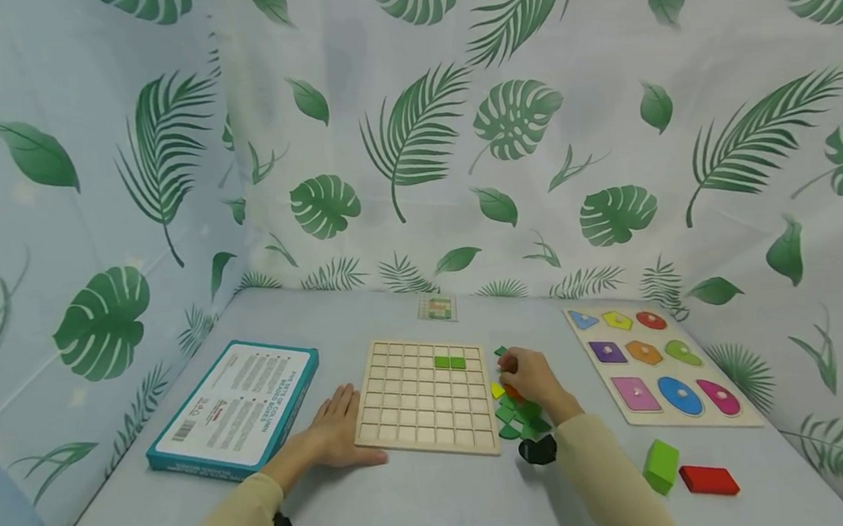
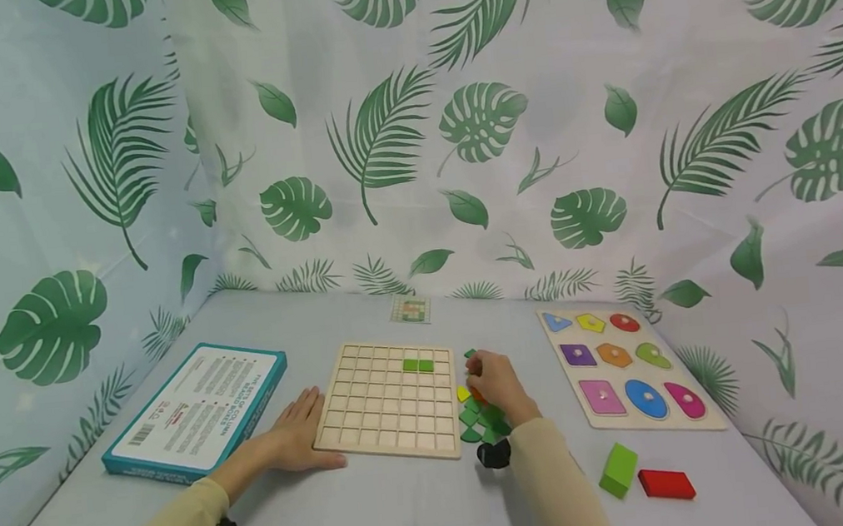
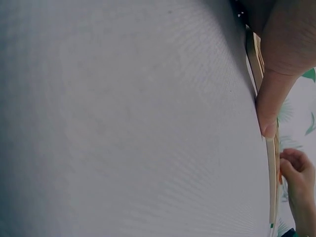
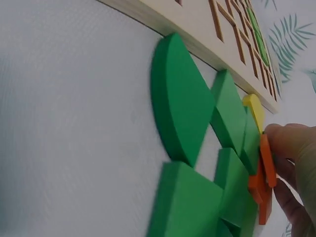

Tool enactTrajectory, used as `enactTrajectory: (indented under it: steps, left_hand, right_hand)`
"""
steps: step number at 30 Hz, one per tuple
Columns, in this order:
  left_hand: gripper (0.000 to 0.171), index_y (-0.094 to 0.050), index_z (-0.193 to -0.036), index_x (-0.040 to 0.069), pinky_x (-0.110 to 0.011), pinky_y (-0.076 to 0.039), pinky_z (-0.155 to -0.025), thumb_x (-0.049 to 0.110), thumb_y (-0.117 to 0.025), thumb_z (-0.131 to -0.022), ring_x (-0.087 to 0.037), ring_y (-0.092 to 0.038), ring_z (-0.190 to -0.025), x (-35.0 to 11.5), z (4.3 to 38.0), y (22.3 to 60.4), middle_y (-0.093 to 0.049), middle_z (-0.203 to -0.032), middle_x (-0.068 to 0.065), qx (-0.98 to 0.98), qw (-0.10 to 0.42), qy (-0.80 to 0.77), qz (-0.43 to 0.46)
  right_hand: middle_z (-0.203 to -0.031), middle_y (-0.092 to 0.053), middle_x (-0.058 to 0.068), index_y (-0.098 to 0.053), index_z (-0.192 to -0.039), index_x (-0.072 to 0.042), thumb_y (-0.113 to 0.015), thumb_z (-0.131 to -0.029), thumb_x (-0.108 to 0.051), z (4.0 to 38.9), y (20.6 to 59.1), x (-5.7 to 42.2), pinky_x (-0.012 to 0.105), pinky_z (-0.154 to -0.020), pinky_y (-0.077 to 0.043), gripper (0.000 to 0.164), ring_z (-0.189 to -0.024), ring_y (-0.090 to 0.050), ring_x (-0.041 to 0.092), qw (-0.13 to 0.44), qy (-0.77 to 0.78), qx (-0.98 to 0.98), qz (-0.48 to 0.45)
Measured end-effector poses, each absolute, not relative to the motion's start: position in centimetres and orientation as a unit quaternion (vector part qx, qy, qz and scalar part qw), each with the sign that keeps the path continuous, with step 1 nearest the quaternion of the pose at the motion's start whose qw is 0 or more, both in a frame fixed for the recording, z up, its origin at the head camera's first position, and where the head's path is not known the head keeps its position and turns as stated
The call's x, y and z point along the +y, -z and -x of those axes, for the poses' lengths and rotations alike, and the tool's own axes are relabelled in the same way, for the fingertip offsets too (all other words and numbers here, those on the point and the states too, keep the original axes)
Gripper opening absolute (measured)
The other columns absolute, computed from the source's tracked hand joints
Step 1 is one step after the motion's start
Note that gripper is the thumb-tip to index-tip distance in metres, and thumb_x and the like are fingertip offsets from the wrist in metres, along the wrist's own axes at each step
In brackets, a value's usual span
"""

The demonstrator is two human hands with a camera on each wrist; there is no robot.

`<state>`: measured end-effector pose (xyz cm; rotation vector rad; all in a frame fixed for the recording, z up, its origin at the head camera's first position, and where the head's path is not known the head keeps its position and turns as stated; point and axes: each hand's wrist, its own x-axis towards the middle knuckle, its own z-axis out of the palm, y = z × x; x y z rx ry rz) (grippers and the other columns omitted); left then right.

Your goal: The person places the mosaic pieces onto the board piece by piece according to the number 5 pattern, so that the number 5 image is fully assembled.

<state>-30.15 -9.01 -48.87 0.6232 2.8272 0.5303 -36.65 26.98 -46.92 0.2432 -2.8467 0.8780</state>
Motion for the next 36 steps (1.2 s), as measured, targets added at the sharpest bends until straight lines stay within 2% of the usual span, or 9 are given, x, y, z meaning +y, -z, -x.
enactTrajectory:
  steps: [7,11,19,28,36]
  left_hand:
    - [0.122,-0.013,-0.146,-0.011,-0.052,-0.007,-0.111,0.076,-0.057,-0.072,-0.04,-0.001,-0.141,-9.0,29.8,48.3,-0.006,-0.152,-0.029,0.957,0.098,-0.173,-0.209]
    - [0.122,-0.015,-0.145,-0.012,-0.053,-0.006,-0.111,0.073,-0.061,-0.071,-0.041,-0.002,-0.141,-9.0,29.7,48.1,-0.008,-0.152,-0.03,0.954,0.096,-0.188,-0.212]
    - [0.119,-0.015,-0.146,-0.011,-0.05,-0.007,-0.112,0.074,-0.059,-0.073,-0.039,-0.002,-0.141,-9.1,30.2,48.8,-0.007,-0.153,-0.028,0.959,0.095,-0.162,-0.212]
    - [0.115,-0.015,-0.145,-0.011,-0.051,-0.008,-0.111,0.07,-0.059,-0.076,-0.04,-0.002,-0.141,-9.2,29.8,48.5,-0.006,-0.153,-0.028,0.958,0.1,-0.166,-0.212]
    - [0.107,-0.015,-0.145,-0.012,-0.051,-0.008,-0.112,0.062,-0.059,-0.082,-0.04,-0.003,-0.141,-9.2,29.9,48.1,-0.007,-0.152,-0.029,0.955,0.107,-0.179,-0.211]
  right_hand:
    - [-0.09,-0.065,0.008,-0.065,-0.1,0.001,-0.068,-0.084,-0.003,36.7,47.3,26.5,0.038,-0.076,-0.051,0.016,-0.083,-0.061,0.021,0.086,-0.297,-0.946,-0.094]
    - [-0.089,-0.065,0.008,-0.064,-0.099,0.0,-0.069,-0.082,-0.001,36.7,47.2,26.9,0.039,-0.076,-0.051,0.018,-0.082,-0.06,0.021,0.086,-0.283,-0.951,-0.091]
    - [-0.091,-0.066,0.008,-0.065,-0.099,0.0,-0.071,-0.082,-0.003,36.7,47.0,26.9,0.04,-0.077,-0.051,0.018,-0.084,-0.062,0.022,0.079,-0.281,-0.952,-0.093]
    - [-0.098,-0.063,0.013,-0.059,-0.114,0.005,-0.064,-0.084,0.002,37.2,47.1,25.4,0.039,-0.077,-0.052,0.03,-0.089,-0.062,0.026,0.144,-0.292,-0.938,-0.119]
    - [-0.102,-0.063,0.014,-0.057,-0.119,0.006,-0.063,-0.086,0.005,37.9,47.2,23.5,0.038,-0.079,-0.052,0.034,-0.095,-0.061,0.028,0.15,-0.319,-0.925,-0.143]
